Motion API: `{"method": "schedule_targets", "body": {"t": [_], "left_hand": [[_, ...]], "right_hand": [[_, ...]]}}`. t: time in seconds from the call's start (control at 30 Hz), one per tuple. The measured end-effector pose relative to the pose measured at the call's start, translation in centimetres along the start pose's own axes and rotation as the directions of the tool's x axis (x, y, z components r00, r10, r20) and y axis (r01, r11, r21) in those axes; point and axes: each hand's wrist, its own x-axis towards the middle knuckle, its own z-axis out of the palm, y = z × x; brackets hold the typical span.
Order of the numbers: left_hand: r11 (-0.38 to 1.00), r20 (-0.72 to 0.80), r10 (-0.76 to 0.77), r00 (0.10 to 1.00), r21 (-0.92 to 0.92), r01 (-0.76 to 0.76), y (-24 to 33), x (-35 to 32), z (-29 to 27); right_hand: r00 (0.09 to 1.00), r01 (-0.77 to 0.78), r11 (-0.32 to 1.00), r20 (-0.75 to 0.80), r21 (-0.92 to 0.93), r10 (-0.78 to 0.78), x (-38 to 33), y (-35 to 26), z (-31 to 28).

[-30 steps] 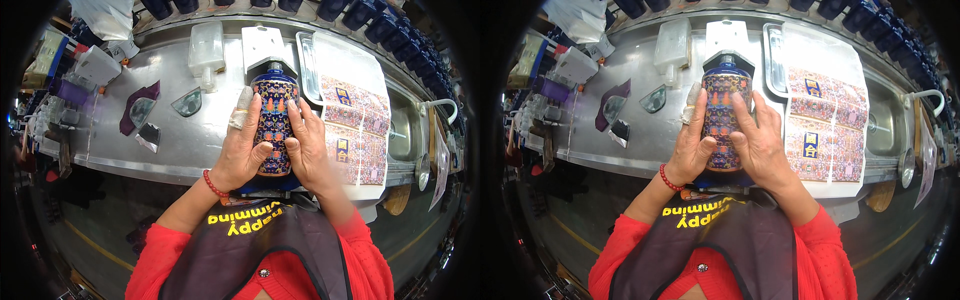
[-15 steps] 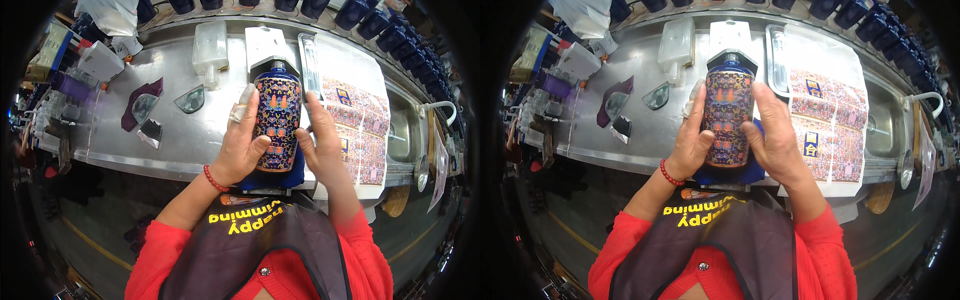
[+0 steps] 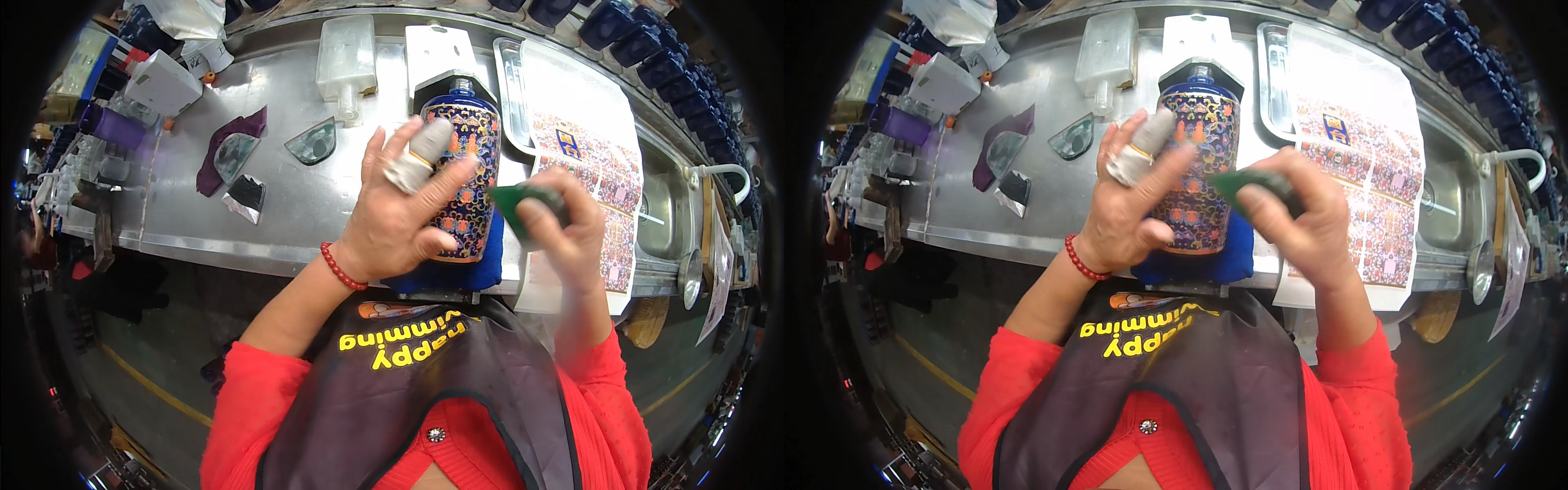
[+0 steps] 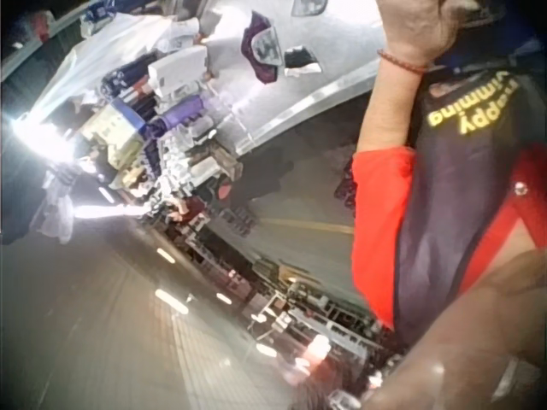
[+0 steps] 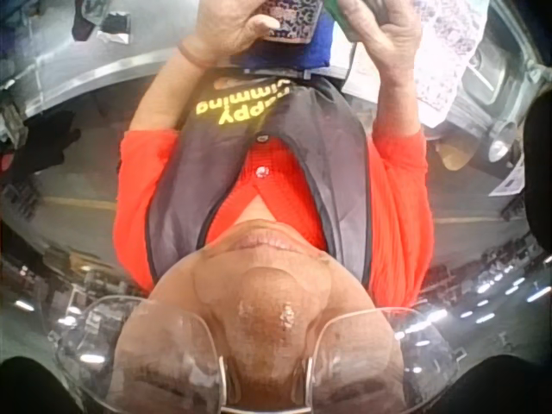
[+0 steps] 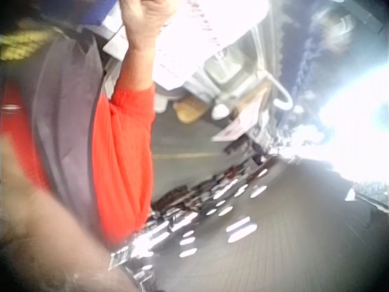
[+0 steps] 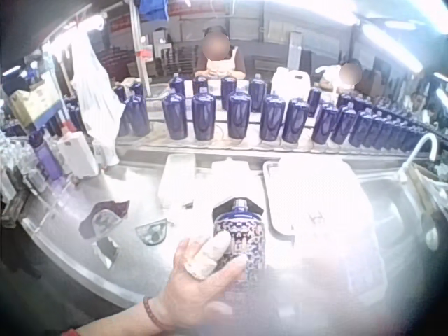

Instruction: The person applies a decorative sticker to a blue ceramic bottle, smoothing it with a green tool and pressing the edges. They then place the finished bottle on a nearby tray and pick up another bottle to repeat the process.

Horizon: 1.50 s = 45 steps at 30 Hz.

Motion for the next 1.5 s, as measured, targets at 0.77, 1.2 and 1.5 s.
{"method": "schedule_targets", "body": {"t": [0.77, 1.2, 1.5], "left_hand": [[0.976, -0.039, 0.085, 0.996, 0.205, -0.075, 2.7, -2.3, -1.6], [0.875, 0.201, -0.155, 0.967, 0.483, 0.04, 7.3, -0.2, 1.2], [0.846, 0.196, -0.175, 0.965, 0.531, 0.046, 8.0, 1.2, 0.5]], "right_hand": [[0.93, 0.365, 0.93, -0.022, -0.055, -0.366, 1.8, 0.9, 2.0], [0.968, -0.16, 0.91, -0.119, 0.383, 0.22, 0.2, 3.6, 3.1], [0.968, -0.16, 0.907, -0.12, 0.389, 0.222, 0.0, 3.8, 3.2]]}}
